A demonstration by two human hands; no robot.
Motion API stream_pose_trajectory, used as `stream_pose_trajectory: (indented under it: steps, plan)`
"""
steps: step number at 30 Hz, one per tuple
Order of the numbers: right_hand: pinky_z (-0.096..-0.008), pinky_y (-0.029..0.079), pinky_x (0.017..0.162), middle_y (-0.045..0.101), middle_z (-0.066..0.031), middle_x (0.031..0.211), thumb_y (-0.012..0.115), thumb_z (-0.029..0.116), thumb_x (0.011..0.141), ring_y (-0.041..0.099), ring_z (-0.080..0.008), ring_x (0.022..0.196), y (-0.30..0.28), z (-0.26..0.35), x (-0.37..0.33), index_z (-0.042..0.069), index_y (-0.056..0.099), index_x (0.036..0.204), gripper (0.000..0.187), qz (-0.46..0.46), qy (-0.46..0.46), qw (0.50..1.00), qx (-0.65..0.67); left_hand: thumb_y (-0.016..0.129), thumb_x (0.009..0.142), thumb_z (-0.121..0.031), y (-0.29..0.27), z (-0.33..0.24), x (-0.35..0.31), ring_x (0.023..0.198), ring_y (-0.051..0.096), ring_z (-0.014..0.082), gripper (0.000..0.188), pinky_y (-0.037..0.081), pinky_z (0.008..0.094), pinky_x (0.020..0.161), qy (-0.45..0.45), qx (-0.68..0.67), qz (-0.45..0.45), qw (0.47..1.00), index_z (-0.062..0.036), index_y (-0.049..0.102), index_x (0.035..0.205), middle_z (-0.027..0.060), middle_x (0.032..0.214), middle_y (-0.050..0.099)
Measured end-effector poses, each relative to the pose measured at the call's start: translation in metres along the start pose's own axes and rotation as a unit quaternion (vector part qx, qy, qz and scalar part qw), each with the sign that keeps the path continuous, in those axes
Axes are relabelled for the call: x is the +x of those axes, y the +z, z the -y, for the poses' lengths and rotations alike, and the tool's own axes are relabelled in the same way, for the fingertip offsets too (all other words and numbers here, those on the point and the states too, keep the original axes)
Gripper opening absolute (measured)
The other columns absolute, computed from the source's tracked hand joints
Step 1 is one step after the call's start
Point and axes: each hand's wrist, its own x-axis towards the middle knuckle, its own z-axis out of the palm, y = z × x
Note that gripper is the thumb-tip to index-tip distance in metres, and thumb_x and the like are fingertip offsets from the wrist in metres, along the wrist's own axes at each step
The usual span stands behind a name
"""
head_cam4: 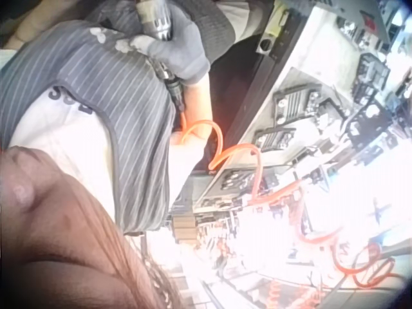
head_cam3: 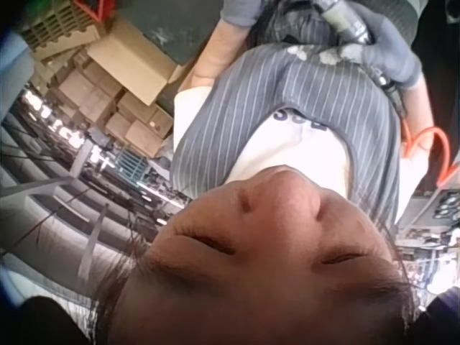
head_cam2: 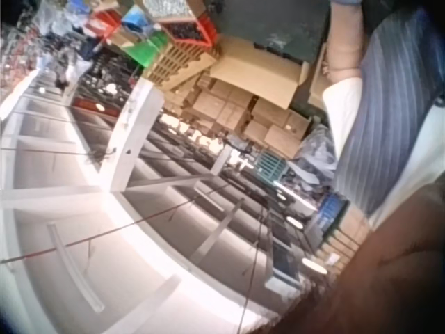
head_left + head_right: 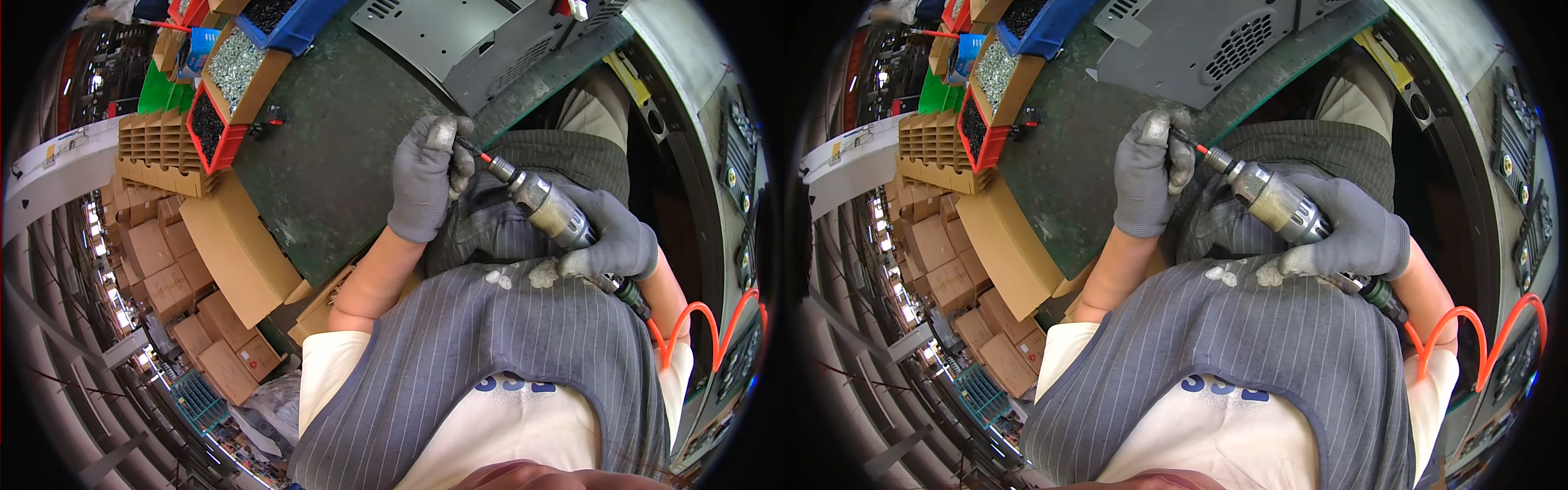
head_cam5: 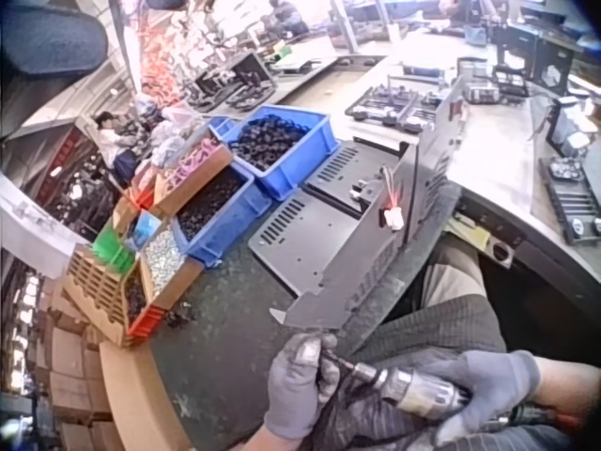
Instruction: Assembling and securing components within metal enclosures for solar inverters using an electric screwdriver.
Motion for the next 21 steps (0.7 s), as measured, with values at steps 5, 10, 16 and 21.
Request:
stream_pose_trajectory:
  steps: [5,10,16,21]
  plan:
    - [-0.0326,0.051,0.086,0.066,-0.0091,0.102,0.088,0.029,0.064,0.064,-0.0195,0.089,0.002,-0.003,-0.003,0.001,0.060,0.123,0.071,-0.023,-0.022,0.999,-0.015,0.053,0.103,-0.032,0.010,0.008,0.000,0.045,0.042,0.0064,0.032,0.031,0.0200,0.041,0.017,-0.036,-0.003,0.999,-0.0005,0.059,0.106,0.0008,0.061,0.053]
    - [-0.0317,0.051,0.084,0.066,-0.0092,0.099,0.088,0.032,0.062,0.064,-0.0184,0.088,-0.001,-0.006,-0.010,0.001,0.060,0.122,0.073,-0.027,-0.028,0.999,-0.019,0.050,0.104,-0.037,0.009,0.008,-0.005,0.047,0.039,0.0046,0.037,0.030,0.0198,0.041,0.022,0.019,0.020,0.999,-0.0010,0.059,0.103,-0.0021,0.062,0.048]
    - [-0.0314,0.050,0.083,0.066,-0.0080,0.098,0.087,0.035,0.059,0.062,-0.0168,0.086,-0.004,-0.004,-0.033,-0.001,0.059,0.126,0.081,-0.089,0.001,0.995,0.048,0.048,0.105,-0.037,-0.010,-0.013,0.015,0.050,0.037,0.0033,0.035,0.028,0.0194,0.042,0.054,0.014,-0.037,0.998,-0.0037,0.059,0.102,-0.0035,0.064,0.044]
    - [-0.0312,0.049,0.084,0.066,-0.0077,0.100,0.087,0.037,0.060,0.062,-0.0168,0.088,-0.002,-0.006,-0.031,-0.002,0.058,0.126,0.082,-0.123,-0.037,0.991,0.045,0.056,0.102,-0.034,-0.001,-0.022,0.042,0.051,0.039,0.0021,0.032,0.029,0.0190,0.043,0.122,-0.005,-0.013,0.992,-0.0037,0.063,0.109,-0.0021,0.070,0.054]
